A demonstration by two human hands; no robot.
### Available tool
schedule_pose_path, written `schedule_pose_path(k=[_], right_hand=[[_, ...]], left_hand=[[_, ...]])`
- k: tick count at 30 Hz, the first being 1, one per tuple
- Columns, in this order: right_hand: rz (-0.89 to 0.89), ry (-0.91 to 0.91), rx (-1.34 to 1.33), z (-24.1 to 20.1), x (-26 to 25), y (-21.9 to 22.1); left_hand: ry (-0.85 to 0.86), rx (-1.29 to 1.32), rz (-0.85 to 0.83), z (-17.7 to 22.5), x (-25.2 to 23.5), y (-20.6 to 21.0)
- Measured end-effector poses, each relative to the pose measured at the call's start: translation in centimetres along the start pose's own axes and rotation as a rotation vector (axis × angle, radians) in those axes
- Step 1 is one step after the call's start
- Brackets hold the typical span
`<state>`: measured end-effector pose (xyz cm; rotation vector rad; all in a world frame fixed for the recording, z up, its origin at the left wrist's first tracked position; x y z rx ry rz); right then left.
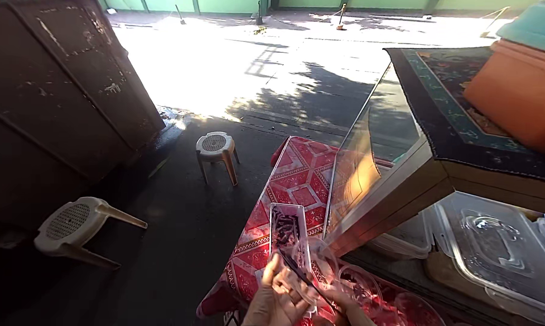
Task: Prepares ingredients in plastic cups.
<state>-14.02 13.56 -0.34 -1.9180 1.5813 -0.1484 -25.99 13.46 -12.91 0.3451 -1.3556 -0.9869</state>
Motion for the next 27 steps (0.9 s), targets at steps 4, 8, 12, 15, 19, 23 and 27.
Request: schedule_pose_path(k=[4, 8, 12, 15, 19, 23, 27], right_hand=[[0.058, -0.04, 0.199, -0.7, -4.4, 0.2], [-0.371, 0.308, 0.78, 5.5, -6.2, 4.3], [-0.835, 0.522, 1.036, 9.8, -4.4, 9.2], [-0.895, 0.539, 1.083, 11.7, -3.2, 10.1], [-0.836, 0.562, 1.001, 12.9, -1.5, 10.1], [-0.883, 0.654, 0.969, 13.3, -0.8, 10.2], [-0.889, 0.619, 0.896, 13.1, -0.7, 11.4]], left_hand=[[0.248, 0.094, 0.171, 8.9, -0.6, -4.9], [0.246, 0.124, 0.33, 11.1, -0.6, -11.6], [0.147, 0.106, 0.364, 8.4, -1.7, -14.2], [0.062, 0.118, 0.356, 6.4, -2.8, -14.5], [-0.034, 0.069, 0.27, 5.0, -4.2, -13.9], [-0.082, 0.001, 0.201, 4.0, -5.5, -13.3], [-0.105, 0.022, 0.208, 3.6, -6.0, -13.5]])
Point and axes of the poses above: each hand's wrist, its own x-axis away from the middle knuckle, its own y-axis out of the palm, z = x × y, the point moved 10 cm from there along -x, towards the middle knuckle, and after that the axes turned 5 degrees about z, right-handed, at the moved point
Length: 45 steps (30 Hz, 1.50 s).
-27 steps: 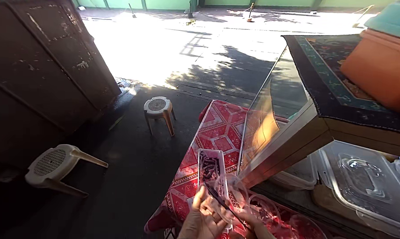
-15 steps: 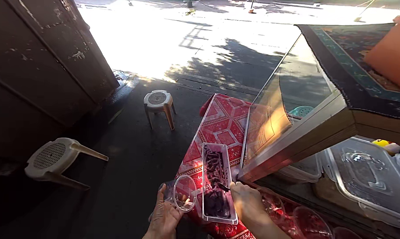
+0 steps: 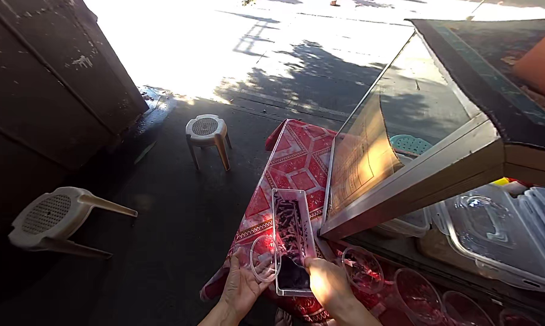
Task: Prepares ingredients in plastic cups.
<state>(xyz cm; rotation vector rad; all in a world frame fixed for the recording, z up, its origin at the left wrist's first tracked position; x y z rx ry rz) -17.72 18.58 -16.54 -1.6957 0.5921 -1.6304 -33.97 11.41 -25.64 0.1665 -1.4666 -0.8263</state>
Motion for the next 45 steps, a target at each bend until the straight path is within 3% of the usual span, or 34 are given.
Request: schedule_pose_path(k=[4, 13, 20, 24, 27, 30, 36, 38, 42, 45], right_hand=[[-0.049, -0.009, -0.011, -0.9, 0.1, 0.5], [-0.061, -0.083, -0.325, 1.3, -0.4, 2.6], [0.11, -0.134, -0.846, 4.8, -0.7, 6.1], [0.217, -0.101, -1.043, 7.1, 0.9, 4.5], [0.293, -0.209, -1.122, 7.7, 3.1, 1.3], [0.431, -0.375, -0.974, 5.9, 5.7, -3.0], [0.957, -0.586, -0.154, -2.1, 9.0, -8.0], [0.958, -0.616, -0.105, -2.6, 9.6, -8.3], [0.769, -0.572, -0.207, 0.0, 10.3, -9.1], [0.785, -0.537, -0.246, -0.2, 9.0, -9.2]], left_hand=[[0.006, -0.028, -0.011, 0.3, -0.1, 0.1], [0.004, -0.047, -0.011, 0.3, 0.1, 0.5], [0.031, -0.038, -0.017, 0.5, -0.1, 0.5], [0.173, 0.043, 0.052, 2.4, -0.4, -0.2], [0.259, 0.098, 0.09, 3.5, 0.5, 0.9], [0.272, 0.09, 0.058, 3.6, 2.0, 3.4], [0.256, -0.055, -0.047, 1.8, 3.8, 7.6], [0.246, -0.012, -0.085, 2.2, 4.1, 8.3], [0.256, 0.057, -0.13, 3.5, 3.6, 7.9], [0.207, 0.03, -0.183, 2.5, 3.6, 8.4]])
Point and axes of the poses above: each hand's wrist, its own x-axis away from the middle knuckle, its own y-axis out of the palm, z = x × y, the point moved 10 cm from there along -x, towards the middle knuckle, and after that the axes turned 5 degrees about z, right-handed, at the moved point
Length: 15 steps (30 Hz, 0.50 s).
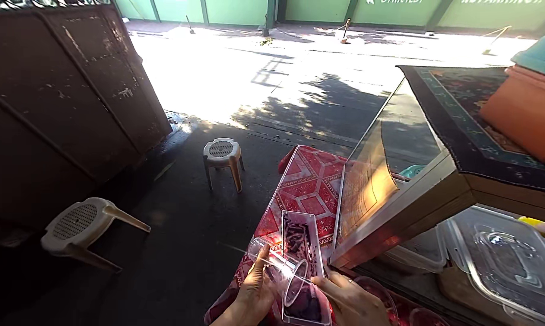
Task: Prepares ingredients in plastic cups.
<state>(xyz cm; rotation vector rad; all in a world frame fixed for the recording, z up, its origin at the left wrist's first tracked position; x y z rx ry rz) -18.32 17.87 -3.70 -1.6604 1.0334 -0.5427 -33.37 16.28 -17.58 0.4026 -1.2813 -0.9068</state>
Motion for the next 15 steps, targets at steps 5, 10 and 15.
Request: schedule_pose_path(k=[5, 10, 15], right_hand=[[-0.125, 0.052, -0.202, 0.4, -0.8, 3.3], [-0.167, 0.024, -0.258, 2.0, -0.7, 0.8], [0.119, -0.156, 0.062, -3.0, -1.8, 1.8]], left_hand=[[-0.011, 0.025, -0.015, 0.1, 0.8, 1.2], [0.04, -0.079, 0.005, 2.4, 0.4, 0.0], [0.08, 0.0, 0.026, 2.3, 0.0, 0.8]])
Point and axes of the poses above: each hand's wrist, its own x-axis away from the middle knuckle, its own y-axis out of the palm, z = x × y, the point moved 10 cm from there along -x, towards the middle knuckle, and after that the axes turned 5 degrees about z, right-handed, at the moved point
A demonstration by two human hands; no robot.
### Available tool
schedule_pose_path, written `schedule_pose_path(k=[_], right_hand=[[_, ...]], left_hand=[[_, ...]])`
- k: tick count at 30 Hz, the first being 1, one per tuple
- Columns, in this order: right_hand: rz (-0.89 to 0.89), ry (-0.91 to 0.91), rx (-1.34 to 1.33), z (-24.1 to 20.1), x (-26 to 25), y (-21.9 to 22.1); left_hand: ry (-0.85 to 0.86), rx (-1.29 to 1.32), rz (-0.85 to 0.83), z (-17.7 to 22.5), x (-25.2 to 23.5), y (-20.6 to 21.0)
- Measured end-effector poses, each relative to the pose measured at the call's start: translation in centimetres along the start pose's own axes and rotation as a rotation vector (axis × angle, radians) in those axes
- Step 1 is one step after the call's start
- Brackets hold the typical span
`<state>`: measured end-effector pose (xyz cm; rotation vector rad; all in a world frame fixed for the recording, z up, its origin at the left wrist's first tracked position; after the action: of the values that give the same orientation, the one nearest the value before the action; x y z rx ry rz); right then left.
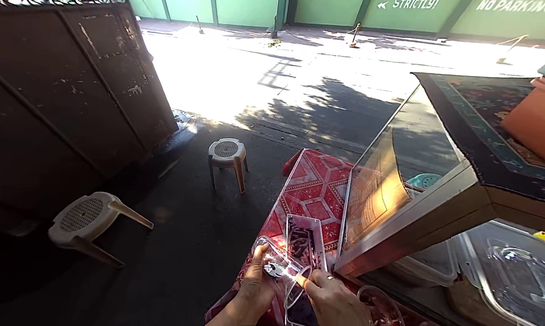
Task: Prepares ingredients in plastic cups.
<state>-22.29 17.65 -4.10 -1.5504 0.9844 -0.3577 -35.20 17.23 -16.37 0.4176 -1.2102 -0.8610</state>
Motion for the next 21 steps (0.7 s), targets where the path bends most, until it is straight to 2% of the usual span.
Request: schedule_pose_path(k=[3, 5, 10, 13, 16, 21], right_hand=[[-0.014, -0.035, 0.035, 0.0, 0.6, -0.9], [-0.044, -0.015, 0.02, 0.8, 0.8, -1.5], [0.125, -0.02, 0.1, -0.7, -0.2, 0.1], [0.101, -0.007, 0.078, 0.2, 0.6, 0.1], [0.041, 0.023, 0.065, 0.9, 1.3, -1.4], [0.162, -0.054, 0.164, -1.5, -0.5, 0.2]], left_hand=[[-0.002, 0.047, 0.086, 1.6, -0.3, -0.5], [0.002, 0.033, 0.083, 2.2, -0.6, -0.9], [-0.091, 0.01, 0.017, 0.3, 0.3, 0.7], [-0.121, 0.062, -0.028, 1.1, 0.3, 1.1], [-0.076, 0.019, 0.003, 2.1, -0.3, 0.4], [-0.068, 0.065, 0.058, 0.6, -0.7, 0.8]])
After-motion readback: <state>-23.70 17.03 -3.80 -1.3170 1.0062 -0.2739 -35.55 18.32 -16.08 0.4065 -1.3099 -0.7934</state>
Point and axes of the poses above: each hand's wrist, its own x-axis away from the middle knuckle, its own y-axis out of the palm, z = x × y, the point moved 10 cm from there along -x, towards the middle knuckle, and after that the axes turned 5 degrees about z, right-handed, at the moved point
